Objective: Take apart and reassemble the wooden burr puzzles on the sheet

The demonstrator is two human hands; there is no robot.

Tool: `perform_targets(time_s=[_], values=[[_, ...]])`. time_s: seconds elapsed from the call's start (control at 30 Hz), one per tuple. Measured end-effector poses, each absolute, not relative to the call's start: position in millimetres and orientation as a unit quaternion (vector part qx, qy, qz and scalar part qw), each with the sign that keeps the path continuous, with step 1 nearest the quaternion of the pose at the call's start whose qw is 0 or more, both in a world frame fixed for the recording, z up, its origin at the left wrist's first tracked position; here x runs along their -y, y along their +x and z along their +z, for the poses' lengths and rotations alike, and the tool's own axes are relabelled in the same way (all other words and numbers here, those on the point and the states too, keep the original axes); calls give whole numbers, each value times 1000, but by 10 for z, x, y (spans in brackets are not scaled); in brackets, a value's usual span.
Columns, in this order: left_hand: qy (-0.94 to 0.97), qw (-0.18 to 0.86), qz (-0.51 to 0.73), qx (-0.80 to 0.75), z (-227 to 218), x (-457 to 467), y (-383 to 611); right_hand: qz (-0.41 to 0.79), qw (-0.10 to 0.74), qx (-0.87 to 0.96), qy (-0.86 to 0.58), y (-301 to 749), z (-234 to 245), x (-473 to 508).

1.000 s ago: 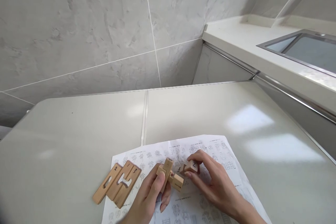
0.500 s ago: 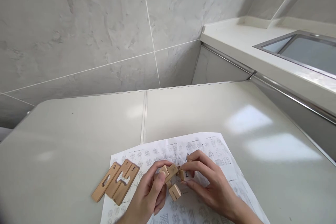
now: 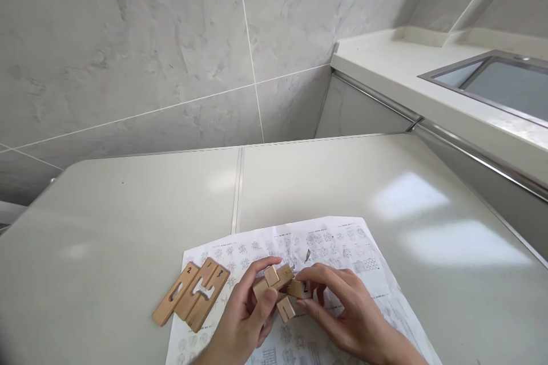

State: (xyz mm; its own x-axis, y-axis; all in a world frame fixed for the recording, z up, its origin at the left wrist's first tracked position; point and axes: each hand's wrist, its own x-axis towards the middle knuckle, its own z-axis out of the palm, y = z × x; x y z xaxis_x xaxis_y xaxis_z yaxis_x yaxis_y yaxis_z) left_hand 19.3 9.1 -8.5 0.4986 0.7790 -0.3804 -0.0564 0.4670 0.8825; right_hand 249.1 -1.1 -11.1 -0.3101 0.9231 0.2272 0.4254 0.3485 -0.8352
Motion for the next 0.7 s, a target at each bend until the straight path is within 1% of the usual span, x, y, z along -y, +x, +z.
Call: perform_targets(time_s=[0.17,0.27,0.37,0.53,0.7], values=[[430,750,288,-412,-156,-38,243,358,362,726,-463,2468,-130,27],[445,732,302,-418,-178,-25,284,351,356,735,-458,2487,-143,38],[481,705,292,-431,-172,-26,293,355,343,748,-444,2518,-136,36],[565,629,244,-475,-214,-15,274,370,339,750,-431,2547,-125,19],[614,590,250,-461,-246,1,271,392,355,742,-412,2572,-139,5]])
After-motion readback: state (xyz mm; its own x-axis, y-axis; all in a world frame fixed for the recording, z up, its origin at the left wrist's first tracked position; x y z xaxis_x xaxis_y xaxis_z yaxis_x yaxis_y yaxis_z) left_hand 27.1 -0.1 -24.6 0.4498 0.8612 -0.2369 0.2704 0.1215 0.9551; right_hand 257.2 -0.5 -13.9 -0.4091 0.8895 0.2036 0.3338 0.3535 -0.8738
